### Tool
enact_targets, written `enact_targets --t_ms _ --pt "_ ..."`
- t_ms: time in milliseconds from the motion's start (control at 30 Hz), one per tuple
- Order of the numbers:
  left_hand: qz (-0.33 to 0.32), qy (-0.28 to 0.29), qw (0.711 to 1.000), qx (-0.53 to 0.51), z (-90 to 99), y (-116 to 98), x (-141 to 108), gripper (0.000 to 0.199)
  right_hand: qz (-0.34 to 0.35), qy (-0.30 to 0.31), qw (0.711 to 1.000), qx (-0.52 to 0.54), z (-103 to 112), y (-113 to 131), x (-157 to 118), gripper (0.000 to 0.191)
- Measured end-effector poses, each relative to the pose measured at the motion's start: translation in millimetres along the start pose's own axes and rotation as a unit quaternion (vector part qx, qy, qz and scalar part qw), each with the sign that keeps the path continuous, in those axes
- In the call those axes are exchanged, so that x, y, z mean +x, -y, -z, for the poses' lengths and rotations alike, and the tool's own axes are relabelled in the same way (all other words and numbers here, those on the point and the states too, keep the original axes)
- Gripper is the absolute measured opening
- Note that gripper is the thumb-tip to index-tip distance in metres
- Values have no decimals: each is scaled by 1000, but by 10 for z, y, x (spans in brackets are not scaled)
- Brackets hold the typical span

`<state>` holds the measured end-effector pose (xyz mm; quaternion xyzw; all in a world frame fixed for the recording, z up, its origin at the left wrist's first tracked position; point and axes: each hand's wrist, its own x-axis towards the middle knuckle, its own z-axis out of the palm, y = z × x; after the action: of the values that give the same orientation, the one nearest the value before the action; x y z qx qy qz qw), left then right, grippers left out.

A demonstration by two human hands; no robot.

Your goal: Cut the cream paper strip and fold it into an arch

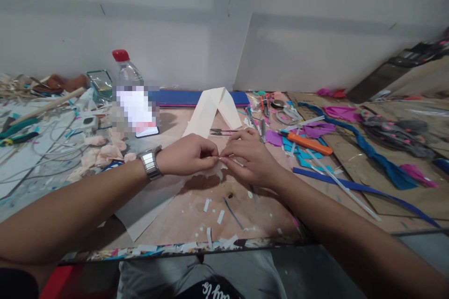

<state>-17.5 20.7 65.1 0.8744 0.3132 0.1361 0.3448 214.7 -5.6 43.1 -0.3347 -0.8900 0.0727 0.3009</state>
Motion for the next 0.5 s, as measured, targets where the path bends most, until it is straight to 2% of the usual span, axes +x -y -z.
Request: enact_targets --t_ms 100,233,500 --pt "-25 -23 999 43 -37 -21 -9 22 -6 1 1000 18 -9 10 -6 12" --pt "-72 -18 991 107 -68 -53 -17 28 -23 28 999 38 14 31 -9 13" --pt "-25 11 993 112 -58 -19 2 38 -28 65 997 16 70 26 0 12"
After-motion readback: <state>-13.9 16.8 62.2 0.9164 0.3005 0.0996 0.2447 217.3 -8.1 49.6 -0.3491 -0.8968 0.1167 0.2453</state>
